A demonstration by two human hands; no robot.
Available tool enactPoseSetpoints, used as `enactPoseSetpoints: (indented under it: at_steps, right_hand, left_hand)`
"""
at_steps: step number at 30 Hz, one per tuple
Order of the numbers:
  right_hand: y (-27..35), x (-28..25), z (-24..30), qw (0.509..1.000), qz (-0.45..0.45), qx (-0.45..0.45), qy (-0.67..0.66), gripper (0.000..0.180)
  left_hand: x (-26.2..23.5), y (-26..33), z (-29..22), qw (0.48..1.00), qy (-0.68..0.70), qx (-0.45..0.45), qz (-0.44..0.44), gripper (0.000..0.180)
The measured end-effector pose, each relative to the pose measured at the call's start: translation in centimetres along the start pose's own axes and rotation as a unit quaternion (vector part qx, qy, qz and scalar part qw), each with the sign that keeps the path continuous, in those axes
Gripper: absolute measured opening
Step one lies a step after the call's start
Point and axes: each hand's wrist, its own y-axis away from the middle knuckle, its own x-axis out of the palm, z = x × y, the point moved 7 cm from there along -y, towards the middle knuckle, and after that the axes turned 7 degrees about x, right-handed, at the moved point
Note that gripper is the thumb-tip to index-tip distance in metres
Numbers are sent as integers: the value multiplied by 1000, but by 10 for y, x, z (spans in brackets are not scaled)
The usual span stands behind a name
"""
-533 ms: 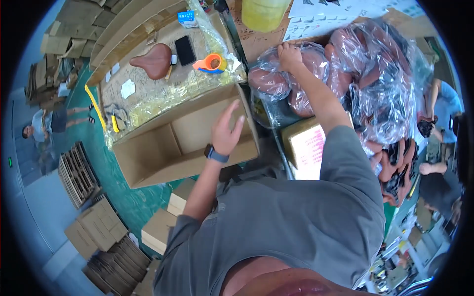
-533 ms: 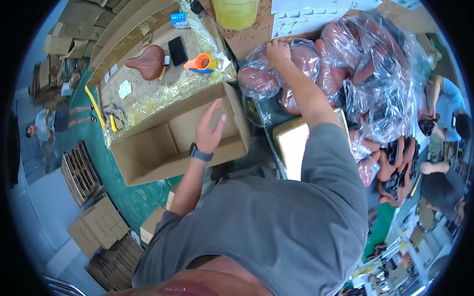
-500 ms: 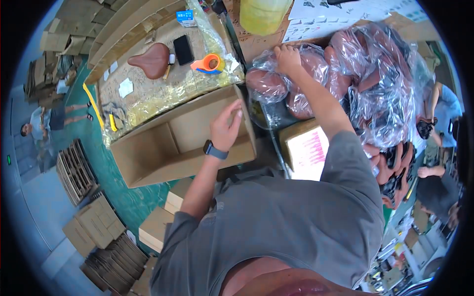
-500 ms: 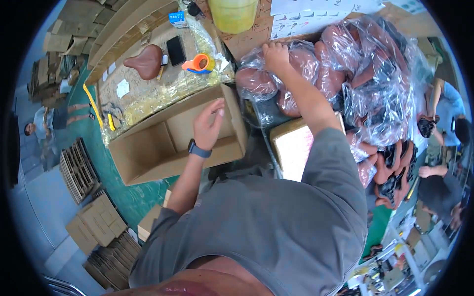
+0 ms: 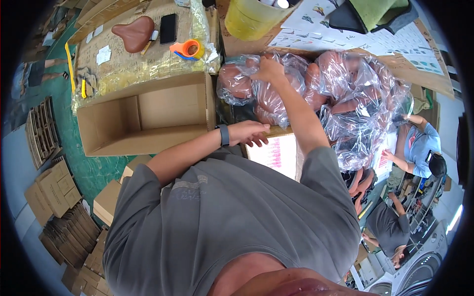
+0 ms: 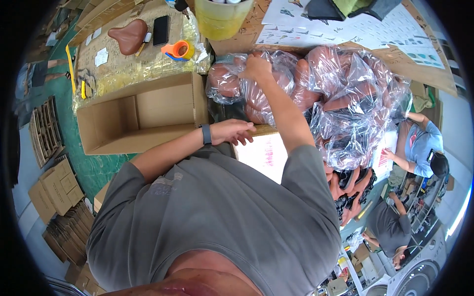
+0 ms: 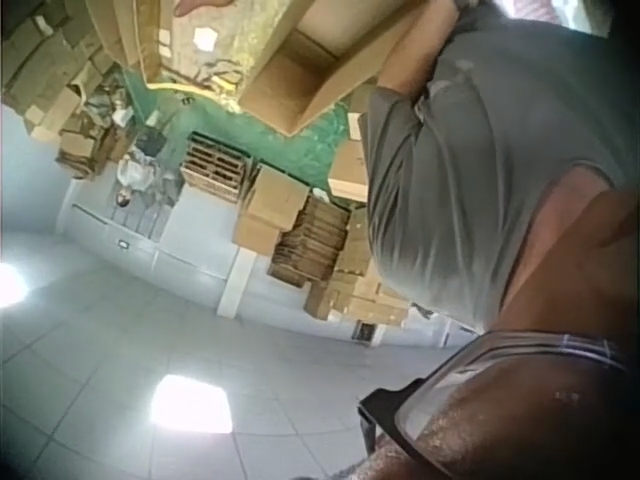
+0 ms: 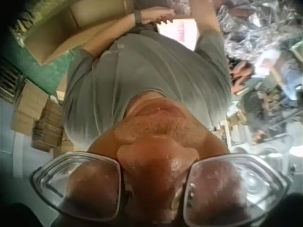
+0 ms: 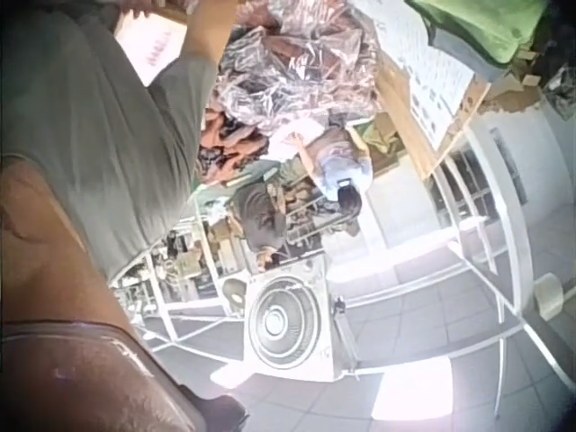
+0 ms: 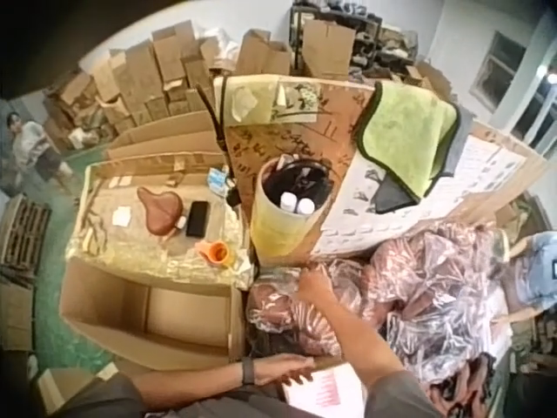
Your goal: Packing bicycle saddles into plastic bags and kemudian placing them into cardboard boxes, followed by sealing and labeling the boxes.
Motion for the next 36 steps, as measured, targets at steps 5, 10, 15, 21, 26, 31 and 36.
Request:
enactPoseSetpoints:
  at_steps: [5,10,15,21,26,31,36]
  right_hand:
    - [196,-133,13,918,-307,-85,-235,47]
    - [282,-122,33,802,72,-248,-539,50]
    - [121,-65,35,945,-60,-156,-280,67]
    - [-59,94,44,932,104,-323,126,97]
    - [-16,69,44,952,211,-218,50,80]
    - [153,-16,16,866,322,196,-330,73]
    - [238,-35,254,852,326,40,-407,89]
  left_hand:
    - [26,31,-7,958,286,32,18,83]
    - [3,90,-52,882,359,280,-120,51]
    - [-54,194,-16,868,300,327,-223,49]
    - [-137,339,42,789,-68,396,-464,49]
    - [-215,442,96,805,-41,310,-504,57]
    - [-275,548,91,758,-149,252,-583,78]
    - [-491,539,168,851,-178,84,-487,84]
